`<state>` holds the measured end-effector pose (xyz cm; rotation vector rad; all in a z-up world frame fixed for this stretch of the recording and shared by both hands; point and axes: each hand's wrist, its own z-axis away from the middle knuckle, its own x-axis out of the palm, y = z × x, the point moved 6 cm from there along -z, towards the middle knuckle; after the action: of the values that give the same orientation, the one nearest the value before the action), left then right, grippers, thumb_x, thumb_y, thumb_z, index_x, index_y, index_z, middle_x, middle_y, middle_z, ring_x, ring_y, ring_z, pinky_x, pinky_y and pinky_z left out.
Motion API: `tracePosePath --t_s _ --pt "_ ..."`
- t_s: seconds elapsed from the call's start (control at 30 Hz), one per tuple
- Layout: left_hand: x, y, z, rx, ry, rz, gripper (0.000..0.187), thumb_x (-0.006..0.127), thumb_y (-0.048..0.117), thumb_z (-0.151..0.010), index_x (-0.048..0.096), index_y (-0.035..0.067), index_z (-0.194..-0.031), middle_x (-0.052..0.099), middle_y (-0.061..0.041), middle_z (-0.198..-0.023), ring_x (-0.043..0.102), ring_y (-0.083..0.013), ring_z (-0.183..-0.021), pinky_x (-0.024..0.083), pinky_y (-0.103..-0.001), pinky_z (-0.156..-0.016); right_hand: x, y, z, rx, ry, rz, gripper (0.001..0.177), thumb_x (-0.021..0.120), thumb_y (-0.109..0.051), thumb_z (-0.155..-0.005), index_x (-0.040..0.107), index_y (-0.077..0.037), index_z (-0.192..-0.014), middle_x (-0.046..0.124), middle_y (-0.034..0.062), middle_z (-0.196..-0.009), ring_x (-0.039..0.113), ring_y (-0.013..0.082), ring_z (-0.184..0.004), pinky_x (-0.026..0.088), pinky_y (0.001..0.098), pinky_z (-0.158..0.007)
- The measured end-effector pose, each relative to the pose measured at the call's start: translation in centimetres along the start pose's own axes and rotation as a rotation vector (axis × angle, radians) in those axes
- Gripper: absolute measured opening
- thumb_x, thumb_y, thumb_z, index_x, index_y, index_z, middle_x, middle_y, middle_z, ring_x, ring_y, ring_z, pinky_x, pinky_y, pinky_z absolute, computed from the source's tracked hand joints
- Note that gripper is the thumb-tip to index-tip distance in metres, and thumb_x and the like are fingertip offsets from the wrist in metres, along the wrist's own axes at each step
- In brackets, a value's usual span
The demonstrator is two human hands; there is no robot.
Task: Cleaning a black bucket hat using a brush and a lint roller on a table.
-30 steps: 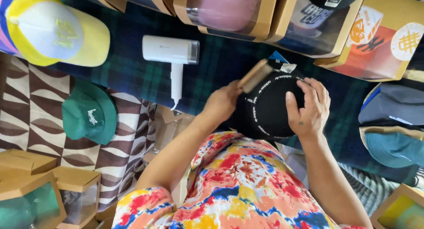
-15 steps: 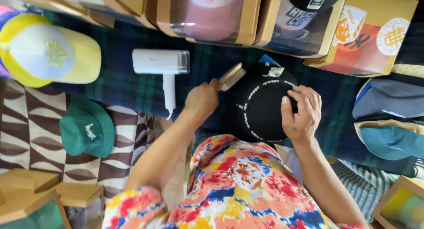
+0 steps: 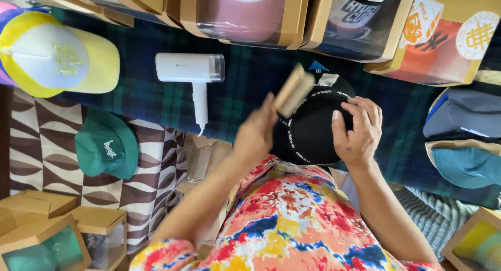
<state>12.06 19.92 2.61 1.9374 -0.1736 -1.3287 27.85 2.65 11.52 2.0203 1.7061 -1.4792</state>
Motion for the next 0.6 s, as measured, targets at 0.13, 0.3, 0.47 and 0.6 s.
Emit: tracePosePath --t_s 0.13,0.3,0.47,0.6 --pt "5.1 -6.6 10.6 -0.221 -0.115 -0.057 0.050 0.055 0.024 -0.104 0.051 0.000 -0.147 0.072 -0.020 -0.084 0.073 -0.0360 -0.077 0.059 -0.043 -0.060 0.1 -0.1 0.4 -0.039 -0.026 -0.036 0.015 0.075 -0.006 -0.098 0.073 0.005 -0.108 0.064 0.0169 -0.109 0.064 0.0382 -0.107 0.051 0.0486 -0.093" --pt "0.8 -1.8 8.5 -0.434 0.023 -0.007 0.050 0.054 0.027 -0.106 0.051 0.006 -0.150 0.072 -0.026 -0.099 0.071 -0.0419 -0.093 0.058 -0.050 -0.074 0.1 -0.2 0.1 -0.077 -0.043 -0.054 0.016 0.076 -0.006 -0.099 0.072 0.005 -0.110 0.062 0.0165 -0.111 0.063 0.0380 -0.109 0.051 0.0474 -0.094" --pt "4.2 -4.8 10.7 -0.391 -0.203 -0.319 0.067 0.073 0.022 -0.086 0.050 0.004 -0.147 0.069 -0.012 -0.082 0.074 -0.0278 -0.073 0.061 -0.041 -0.058 -0.3 -0.5 0.1 -0.100 -0.027 -0.040 0.014 0.076 -0.006 -0.099 0.071 0.002 -0.109 0.061 0.0143 -0.109 0.062 0.0374 -0.107 0.047 0.0478 -0.094" --pt "-1.2 -2.6 9.9 -0.803 -0.087 0.122 0.052 0.057 0.049 -0.100 0.059 0.023 -0.144 0.075 -0.016 -0.112 0.070 -0.0393 -0.106 0.056 -0.051 -0.088 -1.7 -2.7 1.3 -0.175 0.023 0.020 0.011 0.075 -0.012 -0.099 0.075 -0.004 -0.105 0.060 0.0072 -0.101 0.061 0.0302 -0.099 0.044 0.0439 -0.092"
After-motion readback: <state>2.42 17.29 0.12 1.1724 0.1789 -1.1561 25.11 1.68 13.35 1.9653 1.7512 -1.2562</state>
